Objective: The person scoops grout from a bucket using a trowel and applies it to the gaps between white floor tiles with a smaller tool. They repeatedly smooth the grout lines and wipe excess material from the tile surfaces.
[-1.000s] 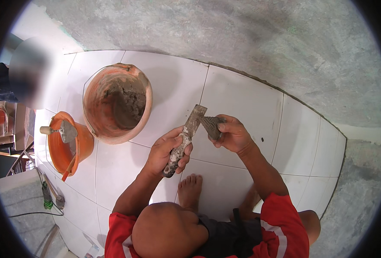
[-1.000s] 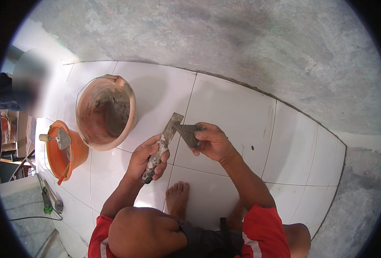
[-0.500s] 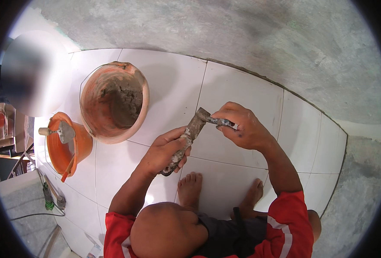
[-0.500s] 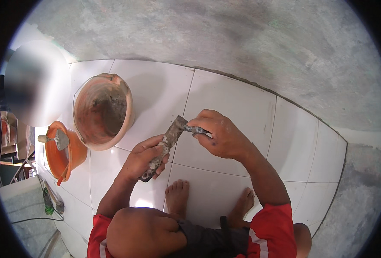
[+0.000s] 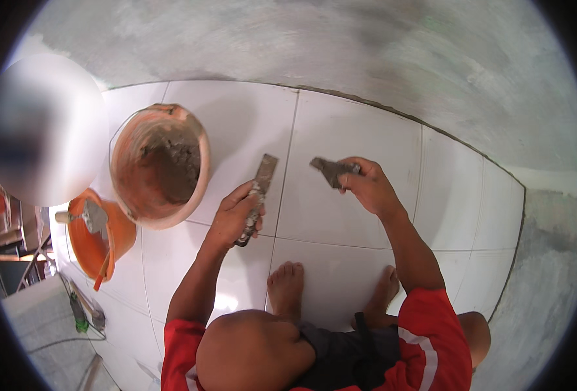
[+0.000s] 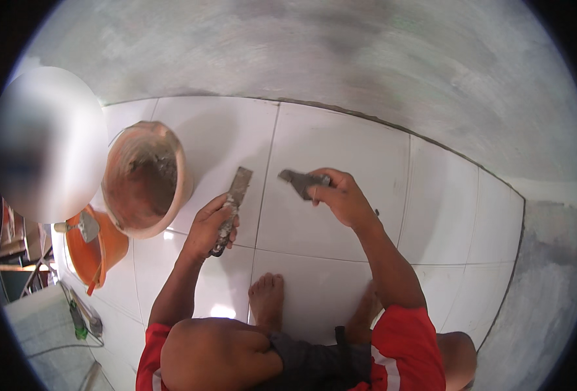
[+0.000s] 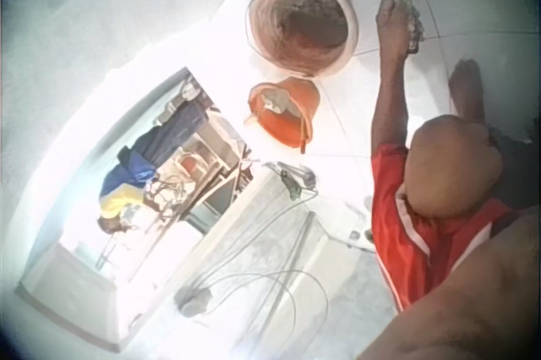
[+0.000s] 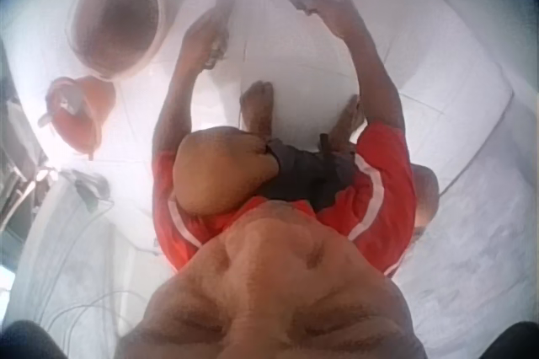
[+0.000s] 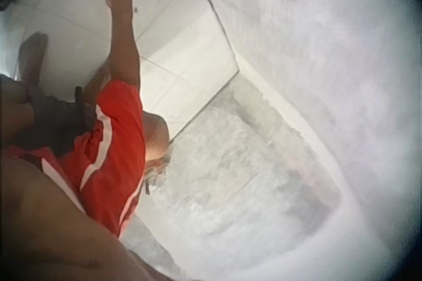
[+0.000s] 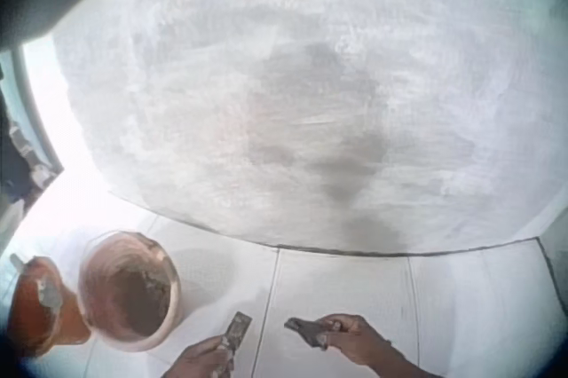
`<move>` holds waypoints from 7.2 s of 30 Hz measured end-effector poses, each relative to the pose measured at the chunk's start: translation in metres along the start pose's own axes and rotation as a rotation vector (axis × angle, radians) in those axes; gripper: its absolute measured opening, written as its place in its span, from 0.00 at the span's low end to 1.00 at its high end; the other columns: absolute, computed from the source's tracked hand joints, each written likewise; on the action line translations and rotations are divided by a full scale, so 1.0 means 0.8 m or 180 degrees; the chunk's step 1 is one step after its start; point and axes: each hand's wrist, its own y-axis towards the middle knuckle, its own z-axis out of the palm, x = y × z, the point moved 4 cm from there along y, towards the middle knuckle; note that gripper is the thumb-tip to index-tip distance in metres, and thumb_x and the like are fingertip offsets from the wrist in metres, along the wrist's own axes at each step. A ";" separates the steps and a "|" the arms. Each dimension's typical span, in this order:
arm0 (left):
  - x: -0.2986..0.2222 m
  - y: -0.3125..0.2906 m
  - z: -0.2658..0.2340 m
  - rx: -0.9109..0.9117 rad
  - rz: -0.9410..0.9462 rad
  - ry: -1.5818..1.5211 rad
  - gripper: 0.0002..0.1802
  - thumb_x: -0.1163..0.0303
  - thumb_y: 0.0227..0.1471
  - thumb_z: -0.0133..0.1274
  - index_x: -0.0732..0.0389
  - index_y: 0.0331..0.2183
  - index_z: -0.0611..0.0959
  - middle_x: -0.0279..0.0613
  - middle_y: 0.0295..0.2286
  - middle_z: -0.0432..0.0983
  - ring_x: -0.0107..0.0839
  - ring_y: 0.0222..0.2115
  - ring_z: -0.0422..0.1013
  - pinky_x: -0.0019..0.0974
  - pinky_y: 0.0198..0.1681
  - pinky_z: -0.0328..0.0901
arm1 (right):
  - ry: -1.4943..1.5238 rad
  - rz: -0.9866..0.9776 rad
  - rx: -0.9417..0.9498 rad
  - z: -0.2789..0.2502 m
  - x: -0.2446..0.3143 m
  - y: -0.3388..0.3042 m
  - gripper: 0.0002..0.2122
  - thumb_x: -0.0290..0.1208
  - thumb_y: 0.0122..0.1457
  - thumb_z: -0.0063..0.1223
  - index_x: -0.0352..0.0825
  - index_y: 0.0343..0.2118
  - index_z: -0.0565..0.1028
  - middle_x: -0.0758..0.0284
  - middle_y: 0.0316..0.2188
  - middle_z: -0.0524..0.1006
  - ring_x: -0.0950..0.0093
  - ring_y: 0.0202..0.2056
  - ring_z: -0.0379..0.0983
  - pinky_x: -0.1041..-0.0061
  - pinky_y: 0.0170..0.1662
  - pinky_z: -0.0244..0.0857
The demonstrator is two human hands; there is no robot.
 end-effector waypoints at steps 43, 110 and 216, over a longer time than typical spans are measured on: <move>0.082 0.043 -0.064 -0.0492 0.0069 0.0080 0.21 0.71 0.64 0.41 0.62 0.57 0.71 0.36 0.25 0.72 0.23 0.20 0.70 0.29 0.21 0.69 | -0.2597 -0.1155 -0.2682 0.025 -0.007 0.271 0.12 0.36 0.53 0.56 0.30 0.27 0.75 0.52 0.26 0.77 0.51 0.34 0.75 0.53 0.40 0.67; -0.126 0.014 -0.217 -0.0723 -0.0673 0.1764 0.13 0.68 0.57 0.46 0.67 0.34 0.81 0.41 0.24 0.77 0.30 0.21 0.73 0.34 0.20 0.68 | 0.0681 -0.0504 -0.1014 0.121 0.018 0.014 0.16 0.27 0.60 0.54 0.24 0.49 0.72 0.66 0.35 0.77 0.80 0.33 0.71 0.76 0.34 0.66; 0.083 0.045 -0.057 -0.0391 0.0923 0.0586 0.24 0.77 0.60 0.45 0.70 0.58 0.70 0.35 0.25 0.72 0.22 0.21 0.68 0.28 0.25 0.66 | -0.3865 -0.1352 -0.3287 -0.050 -0.002 0.243 0.08 0.32 0.52 0.57 0.31 0.28 0.77 0.53 0.26 0.78 0.53 0.32 0.76 0.54 0.41 0.71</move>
